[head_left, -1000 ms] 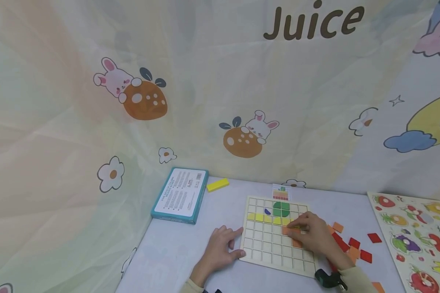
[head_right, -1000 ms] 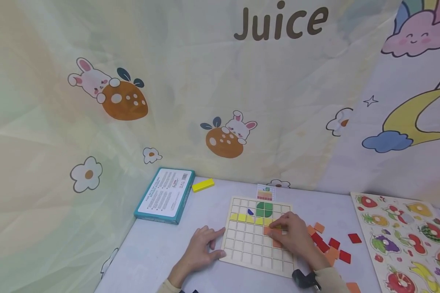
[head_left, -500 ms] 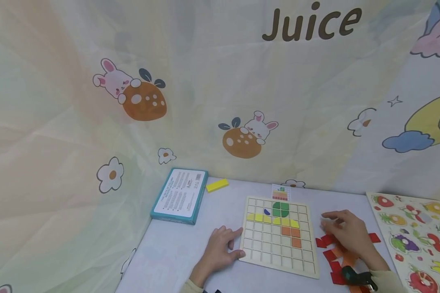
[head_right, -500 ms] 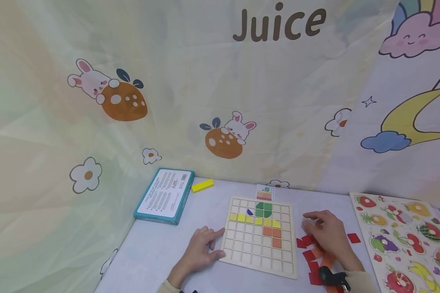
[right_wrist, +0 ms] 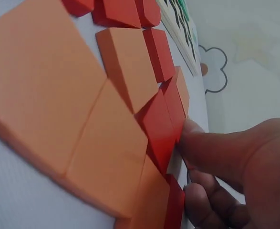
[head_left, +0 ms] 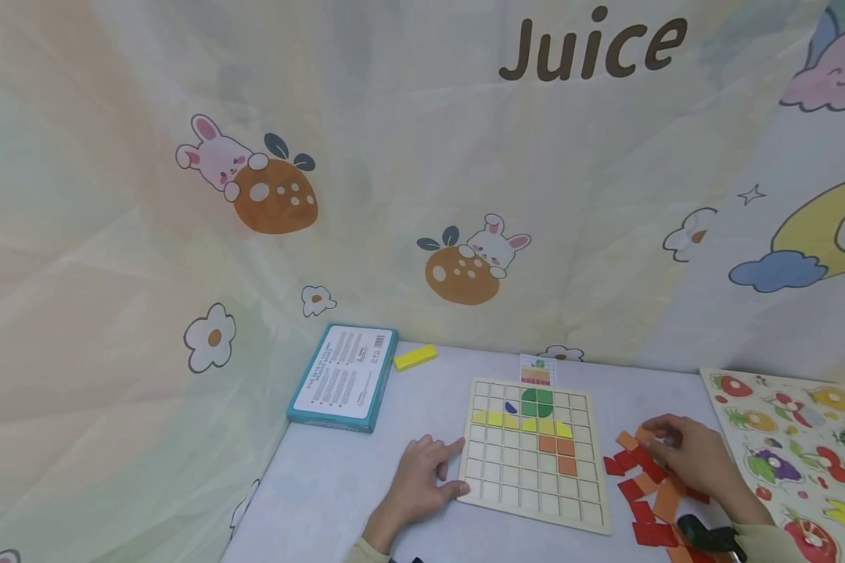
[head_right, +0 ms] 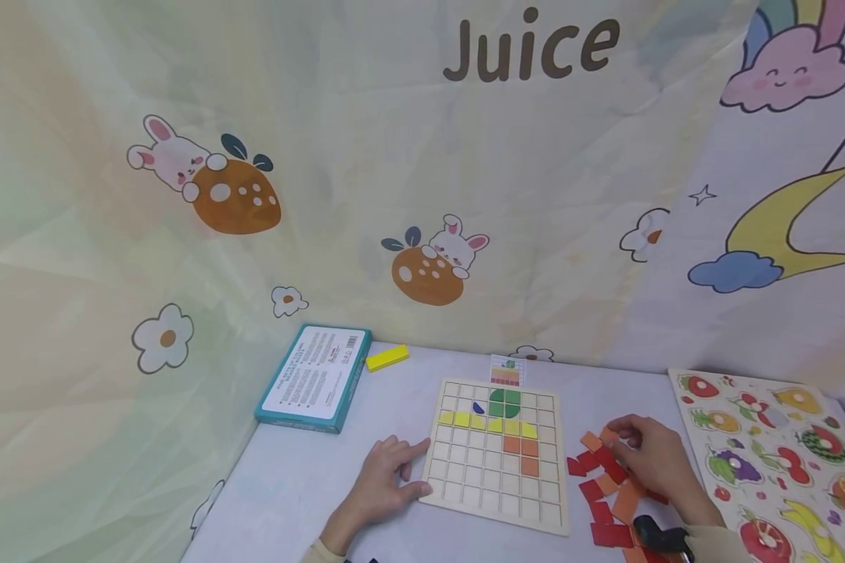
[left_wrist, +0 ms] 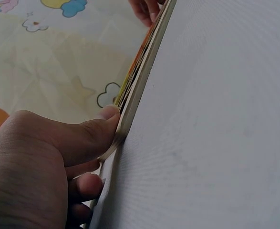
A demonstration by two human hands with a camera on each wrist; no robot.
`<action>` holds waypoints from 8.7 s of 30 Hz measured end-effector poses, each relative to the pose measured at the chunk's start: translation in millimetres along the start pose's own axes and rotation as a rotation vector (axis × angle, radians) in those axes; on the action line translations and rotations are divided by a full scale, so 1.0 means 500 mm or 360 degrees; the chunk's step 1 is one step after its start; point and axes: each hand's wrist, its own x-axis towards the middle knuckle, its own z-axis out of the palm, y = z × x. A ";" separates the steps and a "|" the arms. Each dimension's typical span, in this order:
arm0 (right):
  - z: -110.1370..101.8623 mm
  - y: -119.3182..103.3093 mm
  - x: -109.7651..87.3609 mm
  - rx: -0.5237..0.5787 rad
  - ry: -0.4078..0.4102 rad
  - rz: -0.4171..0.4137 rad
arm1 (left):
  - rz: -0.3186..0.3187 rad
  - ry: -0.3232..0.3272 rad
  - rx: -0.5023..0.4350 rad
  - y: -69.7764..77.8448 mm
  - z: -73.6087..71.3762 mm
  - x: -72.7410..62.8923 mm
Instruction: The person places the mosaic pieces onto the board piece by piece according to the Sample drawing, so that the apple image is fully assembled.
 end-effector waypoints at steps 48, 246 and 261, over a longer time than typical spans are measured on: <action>0.156 -0.187 -0.050 0.0255 0.0110 -0.0247 | -0.0022 -0.0006 0.0022 -0.006 0.007 0.001; 0.014 -0.059 -0.080 0.0397 -0.0126 -0.0237 | -0.0013 0.0002 -0.0019 -0.003 0.003 0.000; 0.116 -0.182 -0.055 0.0300 0.0057 -0.0186 | -0.0019 0.0004 -0.0020 -0.007 0.005 0.001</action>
